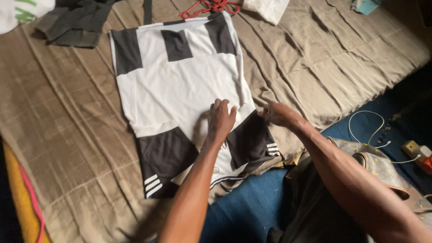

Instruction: The person folds a shirt and a pair of underwear by hand on a bed and places them into a large bag.

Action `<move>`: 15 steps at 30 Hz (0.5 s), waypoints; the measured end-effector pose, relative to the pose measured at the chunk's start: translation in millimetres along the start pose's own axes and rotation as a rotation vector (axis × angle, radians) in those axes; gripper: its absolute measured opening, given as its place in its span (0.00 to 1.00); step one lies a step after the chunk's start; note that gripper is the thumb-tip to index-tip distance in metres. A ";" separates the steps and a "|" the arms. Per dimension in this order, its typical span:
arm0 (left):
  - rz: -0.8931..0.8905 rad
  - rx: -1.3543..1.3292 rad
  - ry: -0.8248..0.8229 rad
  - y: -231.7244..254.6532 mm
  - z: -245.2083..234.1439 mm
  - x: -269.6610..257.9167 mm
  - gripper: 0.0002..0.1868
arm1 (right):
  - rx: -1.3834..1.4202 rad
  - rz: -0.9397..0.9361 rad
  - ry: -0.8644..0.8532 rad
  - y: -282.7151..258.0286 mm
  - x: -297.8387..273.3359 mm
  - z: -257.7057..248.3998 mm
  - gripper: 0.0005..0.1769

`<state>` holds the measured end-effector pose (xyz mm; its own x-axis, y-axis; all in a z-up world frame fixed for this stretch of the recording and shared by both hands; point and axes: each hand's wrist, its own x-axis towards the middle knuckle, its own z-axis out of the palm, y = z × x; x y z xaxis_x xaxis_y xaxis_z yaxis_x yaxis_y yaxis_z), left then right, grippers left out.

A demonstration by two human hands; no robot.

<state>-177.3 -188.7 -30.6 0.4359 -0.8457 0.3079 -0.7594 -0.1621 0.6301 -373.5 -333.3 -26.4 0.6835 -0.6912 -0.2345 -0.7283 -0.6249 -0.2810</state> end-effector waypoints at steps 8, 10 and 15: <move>-0.282 -0.110 -0.199 16.4 90.1 66.3 0.15 | 0.197 0.092 -0.165 0.1 3.7 11.7 0.15; -0.354 -0.346 -0.230 6.4 103.4 69.5 0.14 | 0.194 0.119 -0.172 0.4 5.1 9.3 0.16; -0.386 -0.384 -0.230 -16.8 113.9 73.0 0.11 | 0.237 0.097 -0.157 8.6 18.6 17.2 0.14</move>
<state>-187.7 -305.6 -100.0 0.4980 -0.8573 -0.1304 -0.3188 -0.3208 0.8919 -366.3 -345.3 -49.2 0.6238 -0.6672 -0.4071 -0.7718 -0.4437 -0.4554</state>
